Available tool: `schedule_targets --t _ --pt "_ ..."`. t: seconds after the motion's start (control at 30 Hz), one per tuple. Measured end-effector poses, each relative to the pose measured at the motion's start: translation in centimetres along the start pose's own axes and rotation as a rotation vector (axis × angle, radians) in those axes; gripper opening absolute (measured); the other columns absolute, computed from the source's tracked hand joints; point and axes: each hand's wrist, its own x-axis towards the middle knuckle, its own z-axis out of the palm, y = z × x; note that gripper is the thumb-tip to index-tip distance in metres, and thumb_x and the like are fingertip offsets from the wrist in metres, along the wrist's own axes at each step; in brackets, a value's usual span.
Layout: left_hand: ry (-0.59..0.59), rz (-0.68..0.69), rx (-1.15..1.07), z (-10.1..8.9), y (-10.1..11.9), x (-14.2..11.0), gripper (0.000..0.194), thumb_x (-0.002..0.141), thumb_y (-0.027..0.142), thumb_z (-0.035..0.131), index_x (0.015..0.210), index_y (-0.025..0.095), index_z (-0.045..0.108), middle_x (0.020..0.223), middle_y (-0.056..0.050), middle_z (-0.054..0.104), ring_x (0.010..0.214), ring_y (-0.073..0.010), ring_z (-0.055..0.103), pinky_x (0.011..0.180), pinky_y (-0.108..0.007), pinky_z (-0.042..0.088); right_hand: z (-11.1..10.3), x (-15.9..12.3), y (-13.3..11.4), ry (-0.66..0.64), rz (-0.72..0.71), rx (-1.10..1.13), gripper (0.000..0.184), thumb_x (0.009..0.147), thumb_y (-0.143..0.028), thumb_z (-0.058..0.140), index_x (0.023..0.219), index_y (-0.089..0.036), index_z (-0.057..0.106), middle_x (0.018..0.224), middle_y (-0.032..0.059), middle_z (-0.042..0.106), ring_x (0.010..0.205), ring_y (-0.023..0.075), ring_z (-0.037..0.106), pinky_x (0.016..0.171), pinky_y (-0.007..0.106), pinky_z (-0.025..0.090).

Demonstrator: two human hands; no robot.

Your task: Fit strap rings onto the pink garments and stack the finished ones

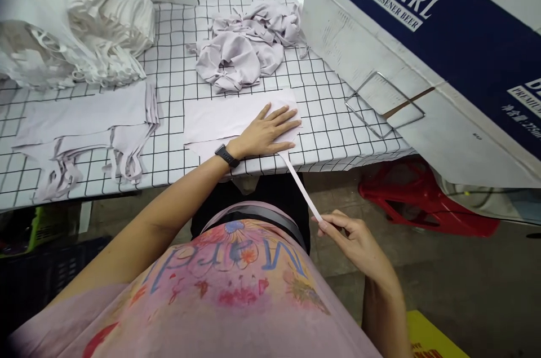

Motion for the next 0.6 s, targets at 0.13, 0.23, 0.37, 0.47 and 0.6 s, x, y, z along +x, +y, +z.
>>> schedule_targets --t 0.13,0.23,0.37,0.47,0.6 --pt "-0.007 -0.002 0.004 -0.1 0.0 0.0 0.066 0.102 0.06 0.046 0.158 0.026 0.042 0.169 -0.008 0.035 0.159 -0.03 0.028 0.131 -0.06 0.01 -0.7 -1.6 -0.1 0.039 0.038 -0.018 0.039 0.093 -0.059 0.065 0.078 -0.026 0.079 0.08 0.0043 0.076 0.092 0.0259 0.071 0.087 0.036 0.053" --pt "-0.003 -0.008 0.005 -0.1 -0.1 0.0 0.066 0.102 0.061 0.045 0.158 0.027 0.042 0.169 -0.008 0.035 0.159 -0.0298 0.028 0.131 -0.059 0.01 -1.0 -2.5 -0.7 0.065 0.071 0.003 0.035 0.093 -0.058 0.066 0.102 -0.027 0.08 0.077 0.0027 0.075 0.081 0.0225 0.07 0.076 0.033 0.054" --pt "-0.003 -0.009 0.001 -0.2 -0.2 0.0 0.066 0.102 0.063 0.042 0.158 0.028 0.041 0.169 -0.007 0.035 0.159 -0.029 0.028 0.131 -0.058 0.009 -1.7 -3.8 -1.8 0.11 0.066 0.063 0.041 0.095 -0.051 0.067 0.128 -0.027 0.07 0.076 0.0015 0.075 0.07 0.0176 0.067 0.065 0.028 0.051" --pt "-0.006 -0.01 -0.004 -0.2 -0.1 0.1 0.067 0.102 0.064 0.041 0.158 0.027 0.042 0.168 -0.007 0.036 0.159 -0.0291 0.028 0.131 -0.058 0.009 -2.0 -4.7 -1.9 0.128 -0.007 0.132 0.022 0.096 -0.044 0.068 0.103 -0.026 0.077 0.077 0.0026 0.076 0.073 0.017 0.068 0.068 0.027 0.053" --pt "0.004 -0.011 -0.039 -0.2 -0.1 0.1 0.067 0.101 0.065 0.043 0.157 0.029 0.043 0.168 -0.006 0.036 0.159 -0.0299 0.028 0.132 -0.059 0.007 -1.7 -4.7 -0.8 0.136 -0.193 0.299 0.022 0.101 -0.038 0.062 0.106 -0.029 0.081 0.083 0.0042 0.08 0.084 0.0194 0.072 0.08 0.031 0.057"
